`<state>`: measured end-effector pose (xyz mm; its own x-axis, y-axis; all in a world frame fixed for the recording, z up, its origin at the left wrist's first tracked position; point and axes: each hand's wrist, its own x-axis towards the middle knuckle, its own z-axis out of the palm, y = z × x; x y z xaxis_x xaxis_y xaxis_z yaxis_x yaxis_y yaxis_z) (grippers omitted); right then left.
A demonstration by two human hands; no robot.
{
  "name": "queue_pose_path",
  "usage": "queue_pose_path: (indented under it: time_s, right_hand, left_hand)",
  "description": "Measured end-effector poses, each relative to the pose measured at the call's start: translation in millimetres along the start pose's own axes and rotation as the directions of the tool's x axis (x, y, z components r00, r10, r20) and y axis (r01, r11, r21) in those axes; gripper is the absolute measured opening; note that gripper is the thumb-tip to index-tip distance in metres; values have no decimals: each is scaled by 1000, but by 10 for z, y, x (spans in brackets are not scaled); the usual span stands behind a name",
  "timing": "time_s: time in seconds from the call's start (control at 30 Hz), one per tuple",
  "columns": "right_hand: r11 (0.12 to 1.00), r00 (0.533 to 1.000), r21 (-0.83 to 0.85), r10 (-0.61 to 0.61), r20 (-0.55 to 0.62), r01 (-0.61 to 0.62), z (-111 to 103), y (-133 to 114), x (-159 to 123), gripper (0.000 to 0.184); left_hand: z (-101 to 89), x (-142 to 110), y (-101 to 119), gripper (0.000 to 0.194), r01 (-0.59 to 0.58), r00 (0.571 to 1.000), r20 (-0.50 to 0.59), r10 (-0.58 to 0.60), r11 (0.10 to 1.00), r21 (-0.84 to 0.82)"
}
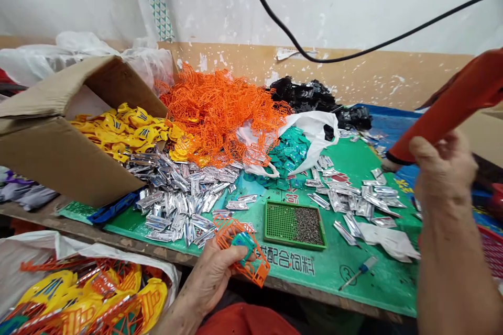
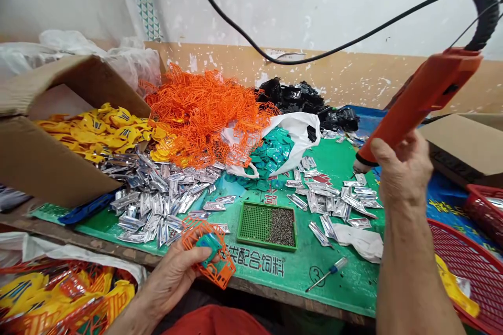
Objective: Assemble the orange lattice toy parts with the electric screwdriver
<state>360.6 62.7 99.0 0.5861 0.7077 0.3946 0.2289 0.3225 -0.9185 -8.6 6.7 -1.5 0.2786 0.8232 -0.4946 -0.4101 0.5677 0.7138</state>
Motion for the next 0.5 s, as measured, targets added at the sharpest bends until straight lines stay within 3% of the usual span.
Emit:
queue_pose_path:
  time_s: [0.1, 0.23, 0.37, 0.5]
  right_hand:
    - [994, 993, 107, -13, -114, 26, 233, -20, 90, 28]
    - [982, 992, 143, 118, 52, -125, 432, -88, 26, 38]
    - [960, 944, 85, 242, 224, -266, 655, -212, -138, 48]
    - [951, 928, 136, 228, 295, -277, 925, -241, -371, 39]
  left_hand:
    - [-16, 9, -8, 40, 3, 1000, 11, -3, 1000, 20]
    - [-9, 5, 17, 38, 1, 999, 45, -3, 999, 39]
    - [24, 24, 30, 36, -8, 998, 61, 5, 999, 51]
    - [21, 69, 7, 32, -2, 998, 57, -3, 997, 78]
